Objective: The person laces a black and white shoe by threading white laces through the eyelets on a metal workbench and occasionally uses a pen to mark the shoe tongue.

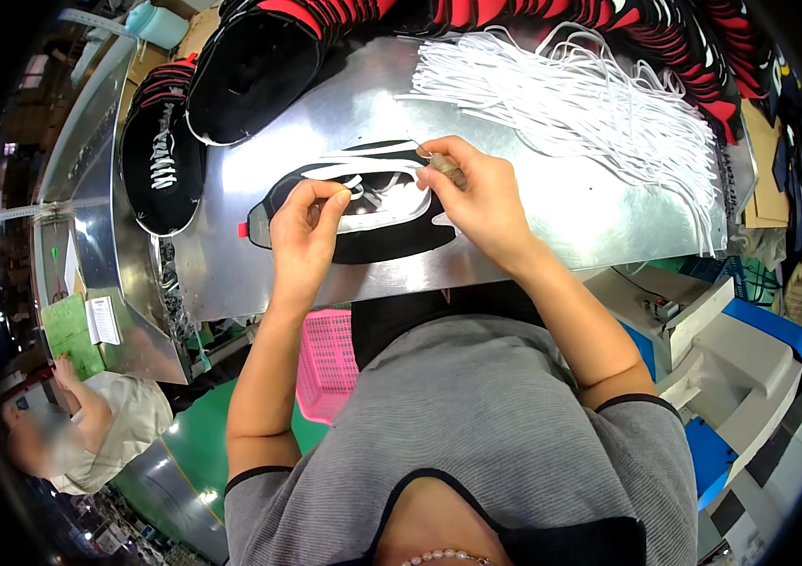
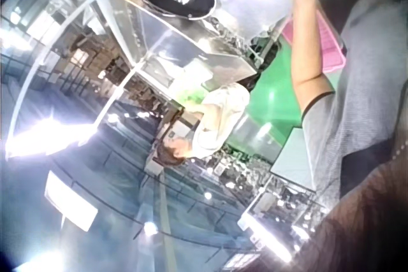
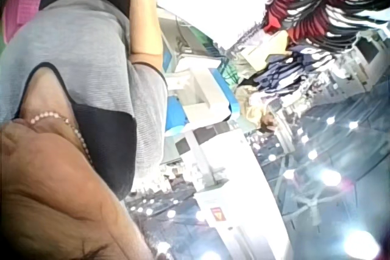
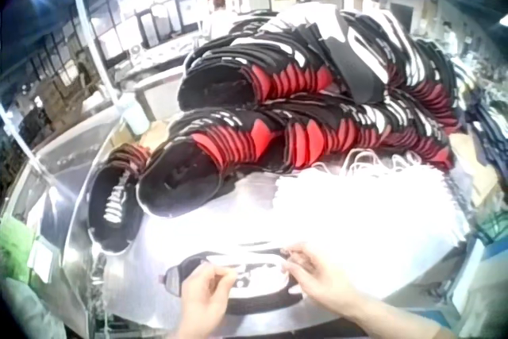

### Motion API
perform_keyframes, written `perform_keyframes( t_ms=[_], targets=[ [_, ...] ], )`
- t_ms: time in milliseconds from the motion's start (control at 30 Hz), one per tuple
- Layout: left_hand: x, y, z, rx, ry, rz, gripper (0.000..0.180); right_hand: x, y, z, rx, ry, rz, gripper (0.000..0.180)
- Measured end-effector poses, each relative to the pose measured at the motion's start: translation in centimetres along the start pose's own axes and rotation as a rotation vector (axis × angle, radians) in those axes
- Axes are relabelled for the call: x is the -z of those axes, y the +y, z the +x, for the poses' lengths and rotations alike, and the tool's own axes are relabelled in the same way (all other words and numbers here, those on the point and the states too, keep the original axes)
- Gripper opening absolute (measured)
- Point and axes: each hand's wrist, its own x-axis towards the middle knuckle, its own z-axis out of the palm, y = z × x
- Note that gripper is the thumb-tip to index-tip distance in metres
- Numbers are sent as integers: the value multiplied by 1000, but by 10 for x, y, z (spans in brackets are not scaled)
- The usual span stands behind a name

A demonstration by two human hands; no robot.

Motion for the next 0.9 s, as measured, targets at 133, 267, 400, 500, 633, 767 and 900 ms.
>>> perform_keyframes(
  t_ms=[133, 267, 400, 500, 633, 767, 900],
  targets=[
    [2, -1, 0, 22, -13, -72, 6, 1, 6, 3, 6, 48, -188, 23],
    [15, 9, -5, 117, -53, -420, 7, -5, 8, 25, 389, 352, -343, 18],
    [81, 15, -14, 162, 27, -1401, 11, -12, 34, 30, 367, 335, -467, 16],
    [172, -1, -33, -6, 363, -1840, 9, -11, 29, 30, 350, 362, -476, 13],
    [296, -23, -83, -34, 674, -1752, 10, -10, 34, 33, 366, 376, -512, 14],
    [328, -34, -75, -30, 629, -1734, 13, -17, 37, 38, 448, 370, -442, 14],
    [128, 43, -36, 53, 32, -1058, 5, -1, 19, 46, 119, 101, 46, 21]
  ],
)
